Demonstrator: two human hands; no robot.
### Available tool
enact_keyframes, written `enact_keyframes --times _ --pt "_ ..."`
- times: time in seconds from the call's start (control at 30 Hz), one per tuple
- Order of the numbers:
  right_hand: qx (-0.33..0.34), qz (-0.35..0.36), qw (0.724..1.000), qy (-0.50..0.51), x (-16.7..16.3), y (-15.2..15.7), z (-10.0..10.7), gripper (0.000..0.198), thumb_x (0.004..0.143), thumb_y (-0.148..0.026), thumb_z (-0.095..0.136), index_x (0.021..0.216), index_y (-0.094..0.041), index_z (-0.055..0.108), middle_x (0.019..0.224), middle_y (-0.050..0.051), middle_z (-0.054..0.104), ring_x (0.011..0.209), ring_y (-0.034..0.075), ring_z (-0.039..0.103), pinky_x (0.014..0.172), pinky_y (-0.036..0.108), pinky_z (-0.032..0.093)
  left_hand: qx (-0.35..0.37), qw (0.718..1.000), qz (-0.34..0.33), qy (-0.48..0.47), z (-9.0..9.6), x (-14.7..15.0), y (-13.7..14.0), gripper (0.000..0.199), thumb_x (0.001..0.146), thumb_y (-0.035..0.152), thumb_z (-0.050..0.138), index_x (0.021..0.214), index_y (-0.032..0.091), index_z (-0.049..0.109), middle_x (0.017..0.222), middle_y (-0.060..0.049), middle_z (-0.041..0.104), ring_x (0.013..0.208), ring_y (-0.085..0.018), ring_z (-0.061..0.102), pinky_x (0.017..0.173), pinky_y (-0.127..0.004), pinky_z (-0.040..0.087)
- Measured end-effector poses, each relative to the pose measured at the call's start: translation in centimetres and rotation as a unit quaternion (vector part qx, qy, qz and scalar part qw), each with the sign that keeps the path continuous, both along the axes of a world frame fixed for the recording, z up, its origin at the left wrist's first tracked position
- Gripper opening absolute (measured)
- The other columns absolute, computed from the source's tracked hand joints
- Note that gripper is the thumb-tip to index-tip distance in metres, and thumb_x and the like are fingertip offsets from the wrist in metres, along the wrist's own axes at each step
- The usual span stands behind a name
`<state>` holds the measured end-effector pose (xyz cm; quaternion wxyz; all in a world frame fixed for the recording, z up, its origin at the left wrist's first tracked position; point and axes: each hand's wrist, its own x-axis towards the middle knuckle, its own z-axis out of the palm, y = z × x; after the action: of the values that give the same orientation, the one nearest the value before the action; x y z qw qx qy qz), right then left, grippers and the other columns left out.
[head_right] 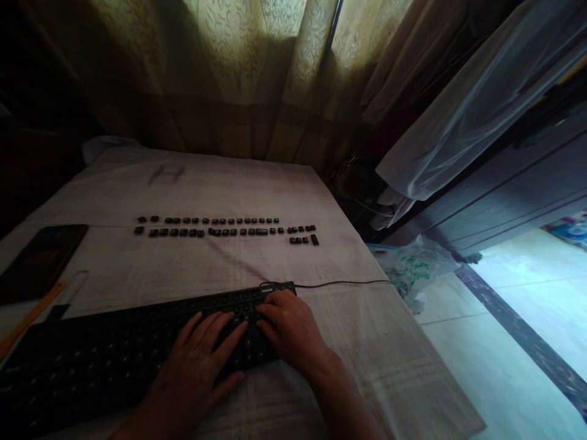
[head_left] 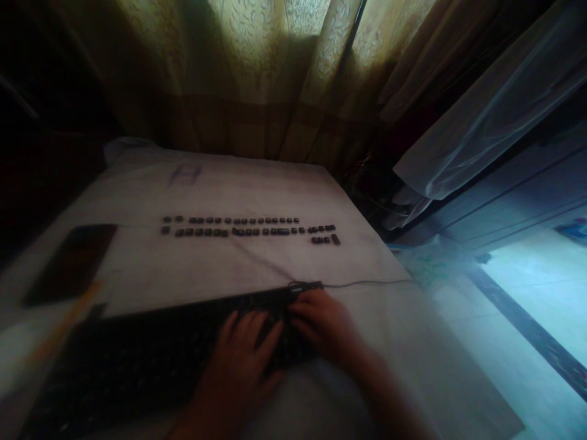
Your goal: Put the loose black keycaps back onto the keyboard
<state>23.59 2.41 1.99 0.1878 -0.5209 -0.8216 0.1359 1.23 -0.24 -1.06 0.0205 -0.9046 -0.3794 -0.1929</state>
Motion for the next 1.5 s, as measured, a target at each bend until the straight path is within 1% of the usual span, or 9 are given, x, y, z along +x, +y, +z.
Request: enact_keyframes --times 0.23,0.43,0.6,0.7,0.9,1.03,1.17,1.33,1.5 --pt "-0.026 -0.004 0.998 -0.049 -0.3 0.0 0.4 0.024 0.081 -0.014 0.067 0.103 -0.022 0.074 0.098 0.007 0.069 0.089 0.022 0.062 0.077 0.034 0.051 0.008 1.000 -0.005 0.014 0.7 0.6 0.0 0.053 0.086 0.040 0.063 0.135 0.024 0.052 0.130 -0.014 0.058 0.118 -0.032 0.055 0.102 -0.054 0.037" --pt "-0.012 0.004 0.997 -0.073 -0.5 0.0 0.8 0.021 0.082 -0.015 0.066 0.101 -0.020 0.074 0.096 0.009 0.070 0.086 0.023 0.063 0.074 0.035 0.052 -0.017 1.000 -0.004 0.016 0.7 1.5 0.0 0.057 0.086 0.046 0.062 0.137 0.023 0.050 0.130 -0.014 0.058 0.119 -0.031 0.054 0.104 -0.055 0.035" --pt "0.004 0.014 0.996 -0.086 -0.5 0.2 0.8 0.016 0.084 -0.018 0.066 0.097 -0.021 0.074 0.093 0.009 0.070 0.083 0.024 0.063 0.070 0.035 0.052 -0.036 0.999 0.002 0.015 0.3 1.6 0.0 0.057 0.086 0.044 0.064 0.136 0.021 0.051 0.131 -0.015 0.058 0.120 -0.032 0.054 0.105 -0.057 0.035" --pt "0.014 0.019 0.997 -0.074 -0.4 0.2 0.5 0.016 0.084 -0.018 0.065 0.097 -0.021 0.074 0.093 0.008 0.070 0.083 0.023 0.063 0.070 0.034 0.053 -0.046 0.999 0.003 0.006 0.4 1.5 0.0 0.056 0.086 0.042 0.065 0.136 0.021 0.050 0.132 -0.014 0.058 0.121 -0.032 0.054 0.106 -0.057 0.035" --pt "0.027 0.006 0.999 -0.033 0.0 -0.2 -0.4 0.028 0.086 -0.016 0.060 0.112 -0.019 0.069 0.101 0.011 0.070 0.087 0.023 0.065 0.076 0.036 0.055 -0.054 0.999 -0.006 0.005 0.6 1.5 0.0 0.054 0.086 0.041 0.065 0.134 0.019 0.053 0.130 -0.015 0.059 0.119 -0.033 0.054 0.105 -0.058 0.037" --pt "0.037 0.007 0.999 -0.013 0.1 -0.4 -0.5 0.024 0.088 -0.017 0.057 0.108 -0.020 0.069 0.100 0.011 0.070 0.088 0.023 0.065 0.077 0.037 0.055 -0.048 0.999 0.000 0.009 0.7 1.6 0.0 0.057 0.084 0.039 0.068 0.134 0.017 0.052 0.131 -0.017 0.058 0.120 -0.034 0.053 0.103 -0.059 0.038" --pt "0.052 0.006 0.998 0.018 -0.1 -0.3 -0.6 0.019 0.089 -0.017 0.055 0.097 -0.021 0.072 0.093 0.008 0.069 0.084 0.021 0.064 0.073 0.033 0.054 -0.055 0.998 0.001 0.018 0.7 1.5 0.0 0.054 0.088 0.042 0.062 0.135 0.018 0.051 0.132 -0.015 0.057 0.120 -0.032 0.053 0.105 -0.057 0.036" --pt "0.011 -0.030 0.998 0.058 -0.3 0.1 -0.8 0.016 0.087 -0.015 0.058 0.091 -0.021 0.073 0.091 0.007 0.069 0.083 0.020 0.064 0.074 0.032 0.053 -0.054 0.998 -0.002 0.012 0.7 1.6 0.0 0.053 0.090 0.041 0.059 0.136 0.017 0.051 0.131 -0.016 0.057 0.120 -0.034 0.053 0.105 -0.058 0.036" --pt "-0.027 -0.029 0.994 0.104 -0.3 0.4 -0.9 0.018 0.088 -0.015 0.055 0.093 -0.022 0.071 0.091 0.005 0.070 0.084 0.018 0.066 0.076 0.030 0.054 -0.061 0.998 0.007 0.007 0.4 1.6 0.0 0.054 0.089 0.041 0.061 0.137 0.019 0.050 0.132 -0.015 0.057 0.120 -0.033 0.052 0.107 -0.057 0.033"
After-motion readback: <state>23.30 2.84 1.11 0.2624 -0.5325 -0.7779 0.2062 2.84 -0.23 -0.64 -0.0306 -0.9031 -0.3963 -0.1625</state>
